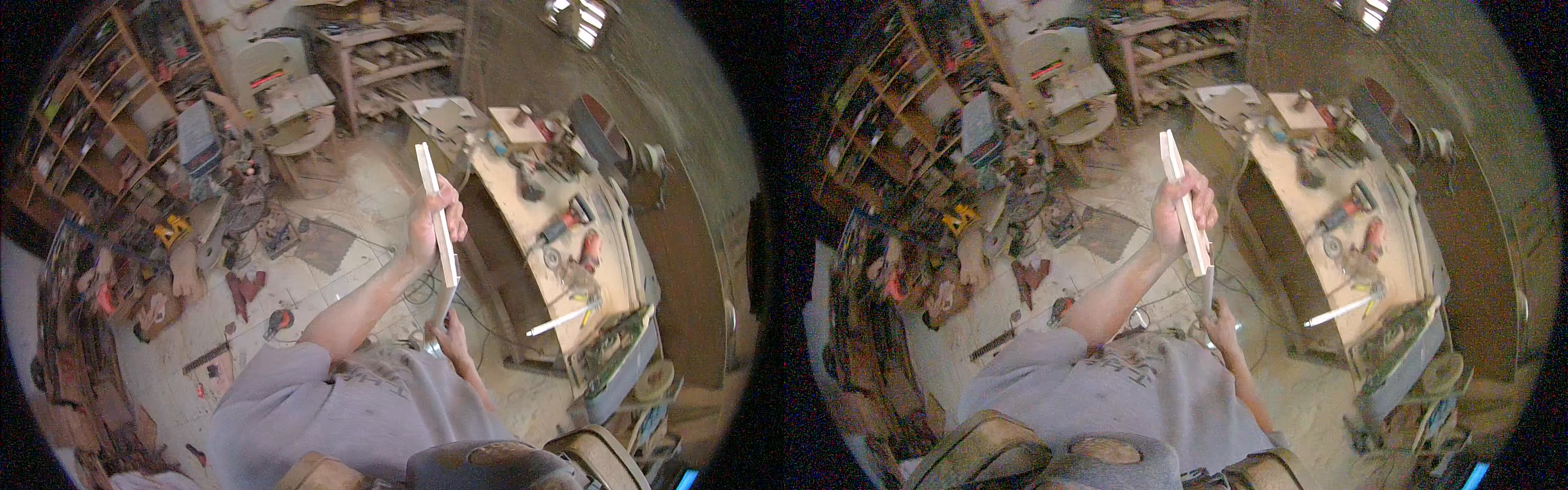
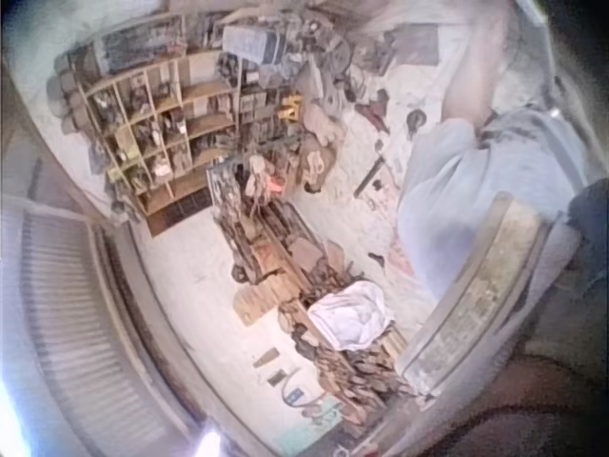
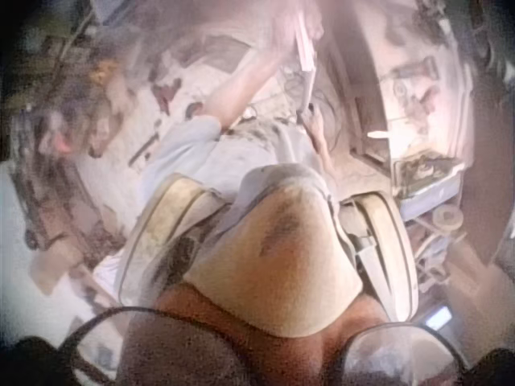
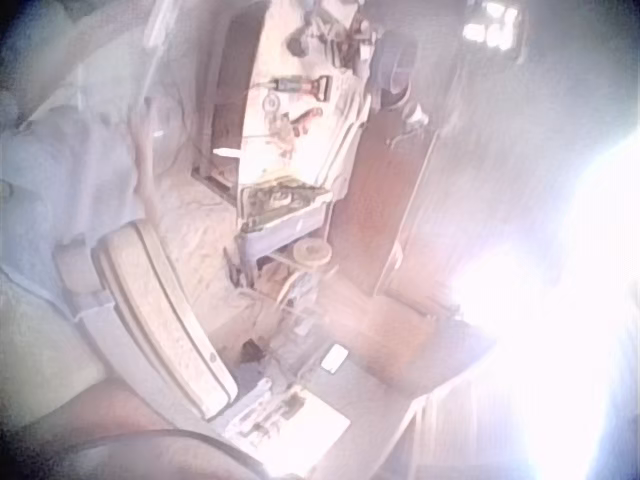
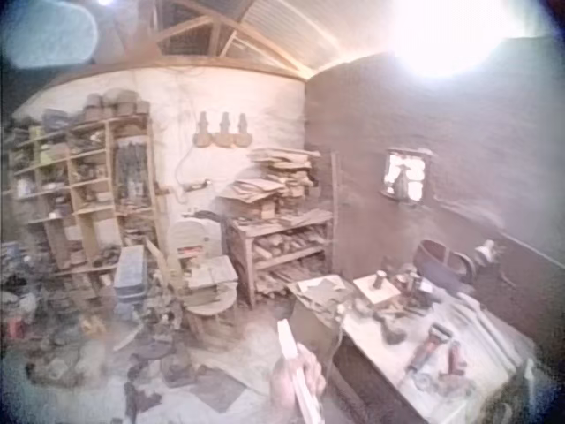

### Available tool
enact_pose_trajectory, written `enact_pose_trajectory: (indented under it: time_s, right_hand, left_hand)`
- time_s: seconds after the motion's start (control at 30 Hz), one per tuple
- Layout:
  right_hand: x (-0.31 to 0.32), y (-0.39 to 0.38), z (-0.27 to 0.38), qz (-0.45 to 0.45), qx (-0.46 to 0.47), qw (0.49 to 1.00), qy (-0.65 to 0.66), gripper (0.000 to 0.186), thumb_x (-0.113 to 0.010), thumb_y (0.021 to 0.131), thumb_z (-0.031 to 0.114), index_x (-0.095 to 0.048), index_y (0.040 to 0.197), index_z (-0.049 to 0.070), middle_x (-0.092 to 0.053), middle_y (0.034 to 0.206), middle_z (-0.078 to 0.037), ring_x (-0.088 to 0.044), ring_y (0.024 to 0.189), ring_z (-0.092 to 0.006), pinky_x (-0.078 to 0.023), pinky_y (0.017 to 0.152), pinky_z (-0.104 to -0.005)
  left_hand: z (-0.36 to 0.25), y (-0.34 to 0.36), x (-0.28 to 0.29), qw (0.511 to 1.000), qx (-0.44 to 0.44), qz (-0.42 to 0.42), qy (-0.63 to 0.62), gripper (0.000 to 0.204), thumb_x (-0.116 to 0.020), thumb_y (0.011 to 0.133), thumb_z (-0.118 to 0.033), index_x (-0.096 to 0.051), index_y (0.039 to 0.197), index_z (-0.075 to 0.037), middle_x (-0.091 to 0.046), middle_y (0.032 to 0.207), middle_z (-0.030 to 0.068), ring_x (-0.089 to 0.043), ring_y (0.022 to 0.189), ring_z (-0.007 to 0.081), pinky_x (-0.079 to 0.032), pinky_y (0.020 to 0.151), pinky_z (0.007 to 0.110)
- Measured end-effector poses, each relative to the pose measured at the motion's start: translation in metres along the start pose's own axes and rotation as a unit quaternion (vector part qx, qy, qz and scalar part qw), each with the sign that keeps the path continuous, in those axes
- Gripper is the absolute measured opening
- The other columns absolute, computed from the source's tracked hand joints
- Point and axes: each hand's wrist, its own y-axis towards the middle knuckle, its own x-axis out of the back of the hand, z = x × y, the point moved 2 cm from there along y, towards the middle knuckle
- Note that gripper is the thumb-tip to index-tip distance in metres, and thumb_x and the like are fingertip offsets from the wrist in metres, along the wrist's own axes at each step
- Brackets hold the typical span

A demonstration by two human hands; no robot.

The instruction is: The person sands the surfaces of a wooden guitar neck using a belt sander. They measure the thickness of the neck with a caliper between sanding passes.

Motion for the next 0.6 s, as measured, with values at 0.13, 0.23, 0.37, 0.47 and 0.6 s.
enact_pose_trajectory:
  time_s: [0.13, 0.23, 0.37, 0.47, 0.6]
  right_hand:
    - [0.01, 0.022, 0.034, 0.019, 0.002, 1.0, 0.011, 0.056, -0.075, 0.088, 0.026, -0.053, 0.132, 0.0, -0.064, 0.126, -0.027, -0.064, 0.117, -0.0418, -0.052, 0.095, -0.0454]
    - [0.017, 0.024, 0.073, 0.011, 0.006, 0.999, 0.045, 0.053, -0.074, 0.089, 0.024, -0.054, 0.133, 0.002, -0.065, 0.124, -0.026, -0.064, 0.114, -0.042, -0.052, 0.092, -0.046]
    - [0.024, 0.022, 0.089, 0.017, -0.078, 0.997, -0.016, 0.045, -0.073, 0.091, 0.026, -0.061, 0.127, 0.003, -0.069, 0.114, -0.024, -0.067, 0.106, -0.0404, -0.054, 0.087, -0.0446]
    - [0.022, 0.021, 0.046, -0.027, -0.007, 1.0, 0.014, 0.039, -0.071, 0.094, 0.033, -0.067, 0.12, 0.004, -0.072, 0.104, -0.022, -0.07, 0.1, -0.0389, -0.054, 0.085, -0.0433]
    - [0.035, 0.016, 0.046, -0.039, -0.038, 0.995, -0.082, 0.04, -0.068, 0.095, 0.036, -0.064, 0.122, 0.006, -0.071, 0.105, -0.022, -0.068, 0.097, -0.0416, -0.054, 0.082, -0.0475]
  left_hand:
    - [0.026, -0.028, -0.022, 0.996, 0.025, 0.055, 0.072, 0.028, -0.06, 0.1, -0.034, -0.048, 0.093, -0.01, -0.046, 0.062, 0.0005, -0.048, 0.049, 0.0101, -0.049, 0.05, 0.029]
    - [0.038, -0.041, -0.029, 0.989, 0.01, 0.072, 0.128, 0.033, -0.059, 0.101, -0.04, -0.052, 0.098, -0.007, -0.049, 0.065, 0.002, -0.051, 0.052, 0.0106, -0.05, 0.052, 0.029]
    - [0.033, -0.04, -0.046, 0.989, 0.014, 0.048, 0.138, 0.037, -0.053, 0.105, -0.041, -0.056, 0.102, -0.004, -0.053, 0.067, 0.0044, -0.057, 0.058, 0.013, -0.051, 0.056, 0.029]
    - [0.025, -0.024, -0.036, 0.967, 0.049, 0.06, 0.244, 0.041, -0.042, 0.11, -0.038, -0.059, 0.107, -0.001, -0.064, 0.076, 0.0114, -0.065, 0.066, 0.0182, -0.056, 0.066, 0.032]
    - [0.022, -0.017, -0.012, 0.937, 0.12, 0.002, 0.328, 0.043, -0.049, 0.107, -0.034, -0.052, 0.13, 0.003, -0.071, 0.104, 0.0183, -0.072, 0.095, 0.0244, -0.057, 0.084, 0.035]
